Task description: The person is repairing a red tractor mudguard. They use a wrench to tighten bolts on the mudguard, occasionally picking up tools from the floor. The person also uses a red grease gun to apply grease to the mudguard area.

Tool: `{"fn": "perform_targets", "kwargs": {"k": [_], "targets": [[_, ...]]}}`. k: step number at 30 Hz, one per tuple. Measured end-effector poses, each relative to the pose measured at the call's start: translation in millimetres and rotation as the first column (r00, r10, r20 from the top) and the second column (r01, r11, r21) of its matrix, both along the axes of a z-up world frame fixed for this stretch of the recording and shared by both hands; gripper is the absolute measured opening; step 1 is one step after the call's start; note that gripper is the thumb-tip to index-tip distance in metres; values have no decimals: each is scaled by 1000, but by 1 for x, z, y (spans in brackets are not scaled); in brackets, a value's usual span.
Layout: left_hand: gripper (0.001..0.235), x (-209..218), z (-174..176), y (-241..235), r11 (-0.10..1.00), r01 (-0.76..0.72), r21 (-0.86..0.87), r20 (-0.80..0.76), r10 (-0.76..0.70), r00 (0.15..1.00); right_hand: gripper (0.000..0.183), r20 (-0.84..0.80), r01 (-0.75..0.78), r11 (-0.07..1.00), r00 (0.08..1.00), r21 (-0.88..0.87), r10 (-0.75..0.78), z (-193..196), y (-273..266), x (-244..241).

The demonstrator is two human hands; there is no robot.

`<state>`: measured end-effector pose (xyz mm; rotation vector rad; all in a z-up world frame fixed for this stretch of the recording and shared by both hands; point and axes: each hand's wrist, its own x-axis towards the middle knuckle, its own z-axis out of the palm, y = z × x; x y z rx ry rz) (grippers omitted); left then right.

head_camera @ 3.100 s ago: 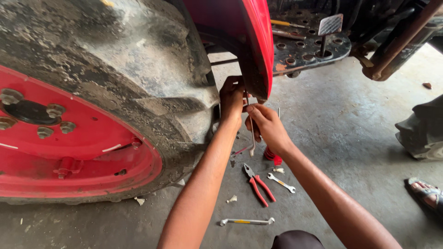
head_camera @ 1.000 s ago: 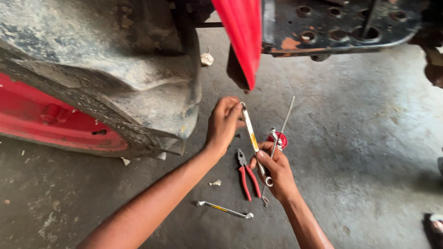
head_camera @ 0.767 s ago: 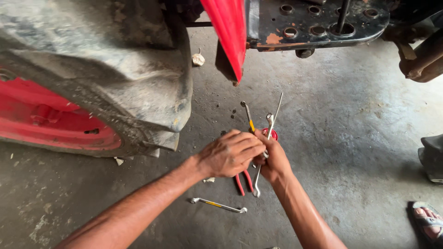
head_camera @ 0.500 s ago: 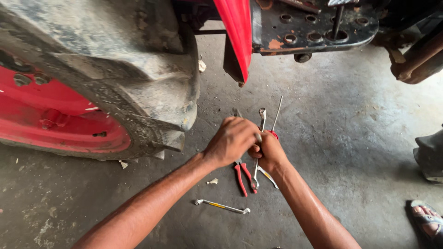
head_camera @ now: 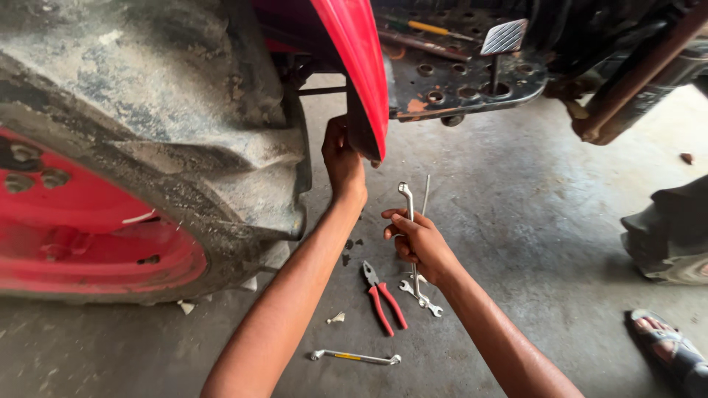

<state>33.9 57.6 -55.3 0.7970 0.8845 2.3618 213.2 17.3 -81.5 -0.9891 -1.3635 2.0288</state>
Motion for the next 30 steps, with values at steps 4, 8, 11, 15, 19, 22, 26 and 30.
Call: {"fn": "perform_targets", "kwargs": {"k": [4, 8, 11, 15, 19, 22, 26, 30], "targets": [[10, -6, 0, 4, 994, -70, -88, 130, 81, 988, 28, -45, -11, 1000, 999, -2, 11, 14, -1, 6], [10, -10, 7, 1, 996, -78, -37, 84, 81, 993, 27, -20, 7, 1000, 1000, 16, -7, 25, -2, 16], [12, -11, 11, -10, 999, -44, -15, -95, 43, 995, 27, 12, -4, 999, 1000, 33, 3, 29, -3, 16], [18, -13, 18, -25, 965, -260, -14, -496, 219, 840, 27, -10, -17, 999, 1000, 34, 17, 33, -3, 13], [23, -12, 20, -34, 937, -346, -48, -609, 248, 754, 27, 2, -7, 1000, 1000, 29, 7, 35, -1, 5], [25, -13, 19, -31, 923, -354, -149, -587, 206, 783, 29, 29, 56, 992, 998, 115, -60, 36, 8, -2], [25, -17, 11, -18, 999, -36, -19, -342, 27, 939, 32, 72, 126, 887, 982, 444, -176, 37, 32, -18], [19, -21, 5, -11, 996, 85, 5, -181, -83, 980, 26, 111, 147, 664, 938, 734, -330, 46, 57, -43]]}}
